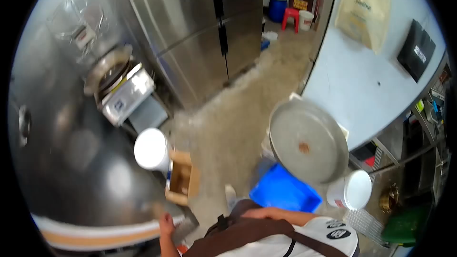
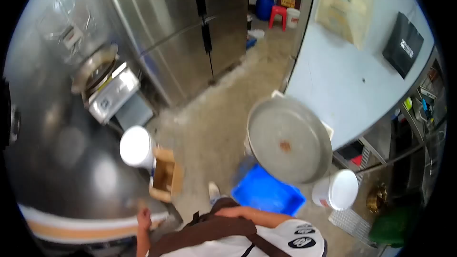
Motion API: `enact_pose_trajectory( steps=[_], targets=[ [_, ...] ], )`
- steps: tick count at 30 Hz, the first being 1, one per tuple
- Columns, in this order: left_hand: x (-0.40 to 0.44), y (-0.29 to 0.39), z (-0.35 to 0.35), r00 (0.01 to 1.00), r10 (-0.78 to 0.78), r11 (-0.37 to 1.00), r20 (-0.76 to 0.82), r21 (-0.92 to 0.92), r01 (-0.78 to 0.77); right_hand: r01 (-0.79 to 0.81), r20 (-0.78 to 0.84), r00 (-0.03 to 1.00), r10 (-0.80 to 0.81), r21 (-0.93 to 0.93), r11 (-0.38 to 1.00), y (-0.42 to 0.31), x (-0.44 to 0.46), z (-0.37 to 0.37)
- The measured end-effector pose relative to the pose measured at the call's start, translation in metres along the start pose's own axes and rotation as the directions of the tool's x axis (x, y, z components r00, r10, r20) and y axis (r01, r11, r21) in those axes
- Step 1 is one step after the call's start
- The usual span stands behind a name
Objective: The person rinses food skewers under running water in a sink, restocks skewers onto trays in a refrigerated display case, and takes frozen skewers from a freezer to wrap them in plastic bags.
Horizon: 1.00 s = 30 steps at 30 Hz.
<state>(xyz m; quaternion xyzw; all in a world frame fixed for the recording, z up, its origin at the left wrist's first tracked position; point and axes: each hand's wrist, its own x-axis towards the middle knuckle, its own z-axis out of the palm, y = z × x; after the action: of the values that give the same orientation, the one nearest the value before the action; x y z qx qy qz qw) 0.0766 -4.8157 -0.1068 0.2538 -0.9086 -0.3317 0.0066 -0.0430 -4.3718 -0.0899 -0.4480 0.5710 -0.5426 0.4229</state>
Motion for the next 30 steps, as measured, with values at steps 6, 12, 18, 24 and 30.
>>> enact_pose_trajectory(
  steps=[6, 12, 18, 24, 30],
  targets=[
    [0.096, 0.017, 0.037, 0.798, -0.215, 0.973, 0.563, 0.190, 0.128, -0.249, 0.119, 0.962, 0.247, 0.004, 0.968, -0.015, 0.074, -0.136],
    [0.282, 0.047, 0.042, 0.742, -0.316, 0.913, 0.591, 0.402, 0.069, -0.330, -0.282, 0.851, 0.444, 0.370, 0.868, 0.022, 0.089, -0.273],
    [0.582, 0.140, 0.091, 0.620, 0.028, 0.469, 0.784, 0.538, -0.701, -0.193, -0.515, 0.565, 0.644, 0.676, 0.711, -0.033, 0.114, -0.431],
    [0.774, 0.476, 0.218, 0.759, 0.278, 0.850, 0.588, 0.217, -0.479, -0.138, -0.809, 0.189, 0.557, 0.540, 0.831, -0.023, 0.077, -0.559],
    [0.823, 0.712, 0.342, 0.602, 0.532, 0.819, 0.595, -0.183, -0.543, 0.397, -0.693, -0.336, 0.638, 0.511, 0.763, 0.022, 0.014, -0.678]
  ],
)
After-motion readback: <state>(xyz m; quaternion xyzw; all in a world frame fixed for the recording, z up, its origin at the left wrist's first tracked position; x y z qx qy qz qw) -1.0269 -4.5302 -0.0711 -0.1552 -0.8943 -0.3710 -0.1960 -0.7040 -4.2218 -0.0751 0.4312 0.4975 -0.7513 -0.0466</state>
